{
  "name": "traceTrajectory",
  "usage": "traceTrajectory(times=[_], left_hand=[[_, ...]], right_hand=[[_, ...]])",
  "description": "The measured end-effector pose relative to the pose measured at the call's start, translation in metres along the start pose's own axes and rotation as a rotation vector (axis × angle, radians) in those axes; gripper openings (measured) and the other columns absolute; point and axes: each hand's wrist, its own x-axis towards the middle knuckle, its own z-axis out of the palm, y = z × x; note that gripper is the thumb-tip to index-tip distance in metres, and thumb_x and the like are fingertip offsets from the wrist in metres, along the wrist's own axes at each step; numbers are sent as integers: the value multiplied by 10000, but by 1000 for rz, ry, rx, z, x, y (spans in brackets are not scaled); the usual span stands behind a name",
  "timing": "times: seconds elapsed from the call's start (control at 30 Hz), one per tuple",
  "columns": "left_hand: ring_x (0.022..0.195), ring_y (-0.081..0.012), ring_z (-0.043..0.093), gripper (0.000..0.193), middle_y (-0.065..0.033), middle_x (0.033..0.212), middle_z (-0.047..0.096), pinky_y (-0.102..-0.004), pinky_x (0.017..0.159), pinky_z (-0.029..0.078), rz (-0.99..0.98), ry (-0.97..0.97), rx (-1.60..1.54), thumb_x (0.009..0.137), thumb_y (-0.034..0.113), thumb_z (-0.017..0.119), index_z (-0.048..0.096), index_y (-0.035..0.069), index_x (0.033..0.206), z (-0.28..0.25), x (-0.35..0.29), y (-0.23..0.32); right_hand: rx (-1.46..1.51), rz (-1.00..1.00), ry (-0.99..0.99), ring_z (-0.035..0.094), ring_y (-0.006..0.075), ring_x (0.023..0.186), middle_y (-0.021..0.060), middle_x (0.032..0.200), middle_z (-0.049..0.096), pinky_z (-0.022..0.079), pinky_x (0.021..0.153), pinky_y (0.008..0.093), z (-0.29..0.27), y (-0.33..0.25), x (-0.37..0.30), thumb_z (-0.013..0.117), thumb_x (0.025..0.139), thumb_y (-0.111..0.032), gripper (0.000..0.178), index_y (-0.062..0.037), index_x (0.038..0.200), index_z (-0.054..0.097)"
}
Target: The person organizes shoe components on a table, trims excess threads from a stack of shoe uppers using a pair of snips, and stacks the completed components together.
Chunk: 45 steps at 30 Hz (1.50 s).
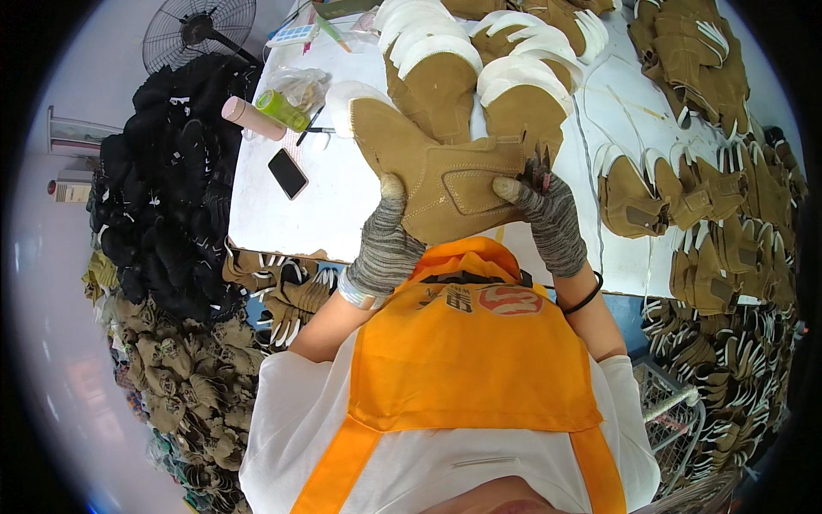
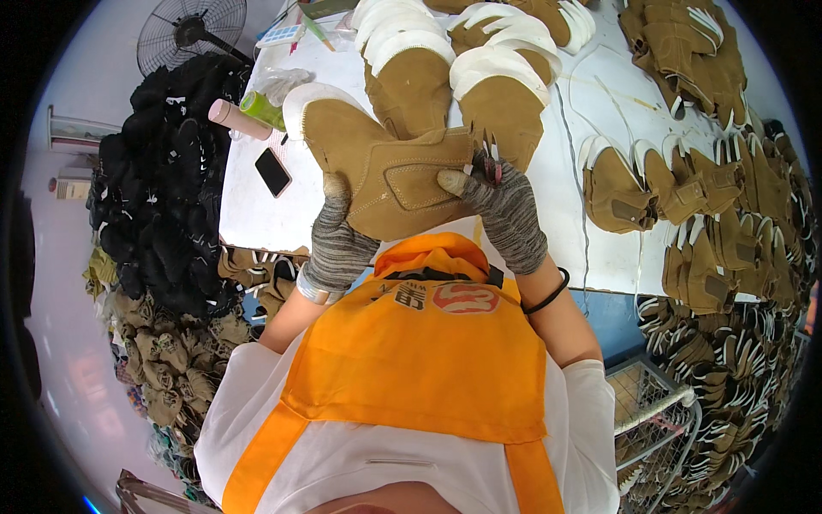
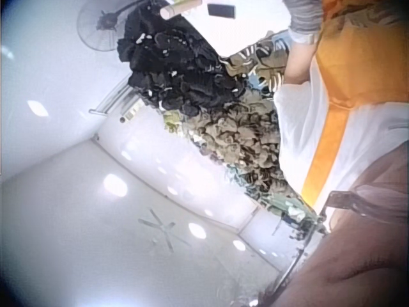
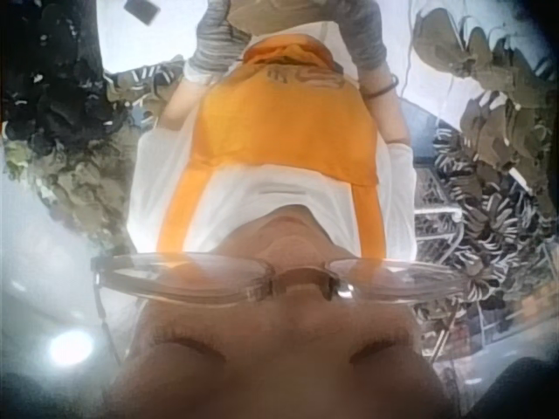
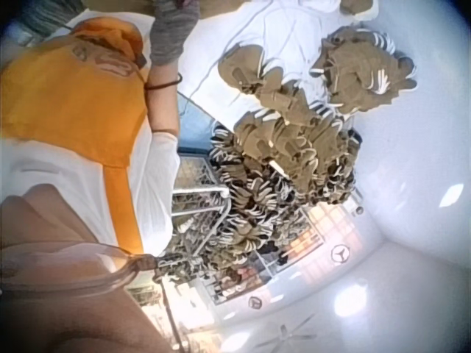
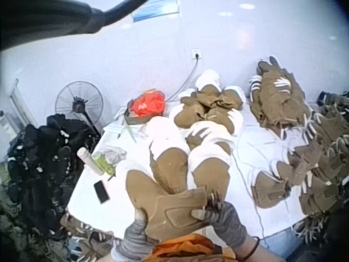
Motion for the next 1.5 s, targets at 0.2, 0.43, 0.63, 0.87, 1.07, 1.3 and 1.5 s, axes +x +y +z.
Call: traceTrajectory(times=[0.2, 0.43, 0.63, 0.87, 1.07, 1.3, 1.5], left_hand=[[1295, -286, 400, 795, -152, 1414, 383, -428, 1096, 330, 15, -78, 3, 870, 503, 582, 259, 34, 1426, -12, 4, -2], [1231, -254, 461, 669, -121, 1321, 483, -391, 1036, 382, 135, 14, 285, 859, 306, 673, 364, 12, 1376, -10, -2, 1], [1161, -273, 492, 537, -116, 1289, 494, -415, 992, 392, 144, 250, 1483, 920, 379, 525, 401, 68, 1339, -24, 4, 15], [1260, -246, 423, 461, -107, 1407, 398, -385, 1033, 377, 370, 192, 1564, 1003, 312, 370, 314, 73, 1394, -95, 12, -11], [1295, -239, 379, 553, -80, 1442, 357, -382, 1073, 322, 491, 97, 1962, 979, 429, 381, 278, 121, 1427, -120, 27, -24], [1308, -251, 361, 607, -75, 1465, 330, -392, 1088, 305, 309, 43, 1420, 948, 406, 473, 258, 129, 1444, -176, 38, -34], [1352, -262, 299, 678, -104, 1496, 274, -410, 1111, 263, 198, -55, 1190, 920, 338, 551, 216, 120, 1467, -143, 32, -13]], right_hand=[[4, -70, 77, 504, 87, 711, -25, 747, 556, 456, 649, 242, 2, 2, 0, 795, 750, -249, 415, -10, 1044, 626], [-190, -293, 34, 536, 80, 751, -15, 817, 576, 480, 719, 249, 1, -14, -15, 737, 800, -168, 465, -4, 1197, 559], [698, -329, -403, 258, 35, 463, -66, 569, 261, 230, 466, 226, -13, -18, 1, 535, 934, -452, 529, -22, 1242, 533], [55, -143, -94, 365, 59, 594, -53, 734, 499, 347, 567, 206, -1, -2, -7, 569, 931, -391, 397, -53, 1133, 610], [202, 72, -146, 415, 47, 651, -58, 751, 509, 372, 598, 200, 18, -12, -22, 620, 913, -332, 360, -53, 1140, 618], [46, 66, -138, 403, 46, 639, -52, 712, 471, 368, 589, 199, 21, -17, -21, 654, 887, -314, 290, -61, 1026, 623], [96, -23, -64, 438, 87, 659, -22, 758, 517, 402, 619, 213, 13, -18, -5, 656, 882, -319, 382, -28, 1118, 580]])
